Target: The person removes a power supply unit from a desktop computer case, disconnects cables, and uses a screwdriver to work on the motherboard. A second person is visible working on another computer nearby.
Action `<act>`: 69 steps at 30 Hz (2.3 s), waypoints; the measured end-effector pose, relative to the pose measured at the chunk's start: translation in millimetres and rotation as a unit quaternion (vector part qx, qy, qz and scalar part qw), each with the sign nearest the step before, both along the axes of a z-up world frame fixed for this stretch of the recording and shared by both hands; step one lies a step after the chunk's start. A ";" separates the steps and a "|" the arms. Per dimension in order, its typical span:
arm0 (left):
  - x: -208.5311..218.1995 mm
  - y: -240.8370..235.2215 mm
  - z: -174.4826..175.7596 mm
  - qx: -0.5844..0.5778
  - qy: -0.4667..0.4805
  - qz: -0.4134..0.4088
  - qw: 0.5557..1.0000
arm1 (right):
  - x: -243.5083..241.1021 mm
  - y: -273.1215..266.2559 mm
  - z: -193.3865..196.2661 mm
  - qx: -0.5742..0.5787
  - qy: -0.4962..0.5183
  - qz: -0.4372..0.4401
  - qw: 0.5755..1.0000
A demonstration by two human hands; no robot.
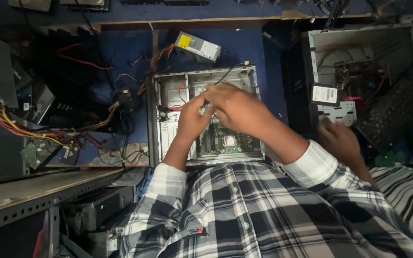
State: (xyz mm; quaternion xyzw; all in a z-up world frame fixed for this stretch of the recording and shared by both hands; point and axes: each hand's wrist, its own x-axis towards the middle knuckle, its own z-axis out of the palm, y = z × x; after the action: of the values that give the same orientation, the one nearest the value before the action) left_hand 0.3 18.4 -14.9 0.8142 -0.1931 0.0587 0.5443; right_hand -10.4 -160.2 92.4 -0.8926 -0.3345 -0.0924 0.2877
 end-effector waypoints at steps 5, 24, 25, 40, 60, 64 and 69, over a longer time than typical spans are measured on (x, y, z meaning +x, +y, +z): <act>-2.1 -9.9 9.9 0.051 0.039 0.064 0.996 | -6.4 9.7 1.0 0.007 0.078 -0.113 0.990; -3.1 -10.0 -1.7 0.038 -0.006 0.048 0.998 | -4.2 3.7 12.3 -0.036 0.044 -0.054 0.997; -3.5 -12.4 1.2 0.064 0.034 0.071 0.995 | -3.9 5.4 12.9 -0.066 0.057 -0.102 0.991; -5.5 -8.5 -3.7 0.041 -0.056 0.020 0.997 | -1.3 -2.9 20.7 -0.051 -0.040 0.014 0.998; -9.3 -9.3 -13.0 0.039 0.003 0.014 0.999 | -0.7 -8.9 5.4 0.015 0.063 0.002 0.998; -13.2 -11.8 -9.0 -0.006 -0.004 0.023 1.000 | 0.8 -14.9 0.6 0.051 0.014 -0.048 0.997; -20.9 -7.2 -3.0 -0.019 -0.008 0.028 0.999 | 12.5 -37.6 -28.7 0.191 0.123 -0.058 0.972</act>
State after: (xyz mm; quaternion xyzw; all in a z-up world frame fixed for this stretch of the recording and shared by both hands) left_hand -20.6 11.2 -17.9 0.8082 -0.1733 0.0843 0.5565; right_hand 2.1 -197.8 63.8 -0.8433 -0.2205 -0.0606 0.4863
